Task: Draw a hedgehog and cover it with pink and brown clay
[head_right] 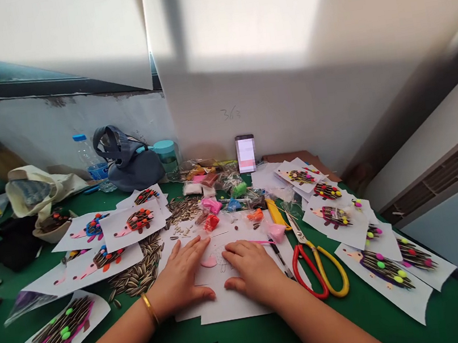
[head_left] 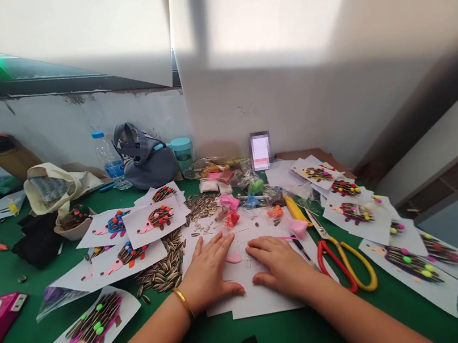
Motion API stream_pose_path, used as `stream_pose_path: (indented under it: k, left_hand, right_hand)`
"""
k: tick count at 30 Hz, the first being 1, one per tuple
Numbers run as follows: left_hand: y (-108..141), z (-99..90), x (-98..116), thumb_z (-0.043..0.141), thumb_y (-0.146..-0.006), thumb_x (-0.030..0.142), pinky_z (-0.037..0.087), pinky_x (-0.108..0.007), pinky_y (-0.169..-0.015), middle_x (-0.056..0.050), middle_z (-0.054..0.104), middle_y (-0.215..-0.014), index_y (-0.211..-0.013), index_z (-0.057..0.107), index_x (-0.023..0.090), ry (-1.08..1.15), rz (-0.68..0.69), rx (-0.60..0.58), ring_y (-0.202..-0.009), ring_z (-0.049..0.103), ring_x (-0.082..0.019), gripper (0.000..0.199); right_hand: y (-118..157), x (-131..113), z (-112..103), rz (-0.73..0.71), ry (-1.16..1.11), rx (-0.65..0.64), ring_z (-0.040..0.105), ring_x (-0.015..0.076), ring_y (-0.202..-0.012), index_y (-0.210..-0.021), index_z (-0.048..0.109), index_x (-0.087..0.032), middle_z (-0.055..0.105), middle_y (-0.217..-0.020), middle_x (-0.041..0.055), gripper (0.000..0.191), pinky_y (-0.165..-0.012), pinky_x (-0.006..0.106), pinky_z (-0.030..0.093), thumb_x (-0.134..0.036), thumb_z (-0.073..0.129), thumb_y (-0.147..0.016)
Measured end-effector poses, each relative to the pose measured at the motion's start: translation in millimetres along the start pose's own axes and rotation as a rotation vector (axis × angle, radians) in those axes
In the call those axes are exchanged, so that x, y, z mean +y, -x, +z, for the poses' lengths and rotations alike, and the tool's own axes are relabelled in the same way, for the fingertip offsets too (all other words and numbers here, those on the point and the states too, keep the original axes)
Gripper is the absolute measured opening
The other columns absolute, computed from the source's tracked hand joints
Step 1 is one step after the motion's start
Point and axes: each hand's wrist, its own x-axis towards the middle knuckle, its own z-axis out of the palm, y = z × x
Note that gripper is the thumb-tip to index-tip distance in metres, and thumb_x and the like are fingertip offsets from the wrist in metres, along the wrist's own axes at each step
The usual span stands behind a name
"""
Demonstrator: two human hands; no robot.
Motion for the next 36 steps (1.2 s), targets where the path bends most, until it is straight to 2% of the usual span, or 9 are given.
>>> stream_pose_path:
  k: [7,9,12,15,17,21,28,36]
  left_hand:
    - [-0.1,-5.7,1.2,0.078,-0.061,0.065,0.009,-0.063,-0.116,-0.015,0.049,-0.145,-0.143,0.039,0.025,0.016,0.008,-0.015,-0.138,0.038,-0.035,0.1]
    - [-0.4,-5.9,-0.8,0.079,-0.061,0.064,0.009,-0.063,-0.116,-0.016,0.05,-0.144,-0.141,0.041,0.023,0.017,0.01,-0.016,-0.138,0.039,-0.035,0.098]
    - [-1.3,-5.6,-2.4,0.079,-0.06,0.064,0.008,-0.064,-0.116,-0.016,0.05,-0.144,-0.141,0.041,0.023,0.019,0.005,-0.02,-0.138,0.038,-0.035,0.099]
    - [-2.1,-5.8,-1.4,0.08,-0.06,0.064,0.007,-0.065,-0.115,-0.016,0.05,-0.144,-0.141,0.041,0.024,0.02,0.001,-0.028,-0.138,0.038,-0.035,0.099]
    - [-2.3,-5.9,-0.6,0.08,-0.06,0.063,0.008,-0.065,-0.115,-0.016,0.05,-0.143,-0.141,0.041,0.024,0.021,0.001,-0.028,-0.138,0.038,-0.036,0.098]
    - [-2.1,-5.1,-0.6,0.079,-0.061,0.063,0.008,-0.065,-0.115,-0.016,0.052,-0.142,-0.141,0.041,0.025,0.025,0.007,-0.01,-0.138,0.039,-0.035,0.097]
    - [-2.4,-6.5,1.3,0.082,-0.059,0.06,0.007,-0.066,-0.115,-0.016,0.052,-0.142,-0.14,0.042,0.024,0.03,-0.008,-0.017,-0.138,0.039,-0.035,0.097]
    - [-2.3,-6.2,1.2,0.08,-0.062,0.061,0.007,-0.066,-0.115,-0.016,0.051,-0.143,-0.141,0.041,0.024,0.031,-0.012,-0.019,-0.138,0.038,-0.035,0.095]
  right_hand:
    - [2.0,21.4,-16.9,-0.07,-0.075,-0.077,0.04,0.0251,-0.136,-0.137,0.053,-0.026,0.05,-0.145,0.0071,0.05,-0.115,0.05,0.024,-0.03,0.062,-0.087]
    - [2.2,18.3,-16.9,-0.09,-0.057,-0.018,0.043,0.0259,-0.133,-0.132,0.057,-0.025,0.053,-0.141,0.0082,0.046,-0.114,0.051,0.023,-0.029,0.062,-0.087]
    - [0.0,3.4,-13.2,-0.107,-0.023,0.093,0.05,0.0256,-0.118,-0.122,0.064,-0.025,0.061,-0.126,0.009,0.034,-0.104,0.045,0.034,-0.03,0.061,-0.088]
    - [-4.5,-15.5,-8.1,-0.125,0.015,0.104,0.052,0.0235,-0.101,-0.116,0.066,-0.028,0.063,-0.105,0.0067,0.028,-0.09,0.041,0.037,-0.031,0.059,-0.089]
    - [-7.4,-24.2,-4.8,-0.132,0.042,0.097,0.05,0.023,-0.096,-0.115,0.066,-0.028,0.061,-0.099,0.0057,0.028,-0.086,0.039,0.035,-0.032,0.06,-0.088]
    - [-10.1,-27.6,0.1,-0.14,0.084,0.091,0.048,0.0224,-0.093,-0.114,0.066,-0.027,0.06,-0.096,0.0056,0.026,-0.082,0.037,0.033,-0.03,0.057,-0.09]
    - [-10.4,-26.4,3.8,-0.15,0.066,0.114,0.047,0.0227,-0.095,-0.118,0.064,-0.027,0.06,-0.098,0.0055,0.029,-0.085,0.038,0.032,-0.027,0.057,-0.089]
    - [-11.6,-28.8,5.8,-0.163,0.107,0.103,0.047,0.0222,-0.094,-0.111,0.066,-0.027,0.06,-0.096,0.0048,0.023,-0.083,0.037,0.032,-0.028,0.058,-0.089]
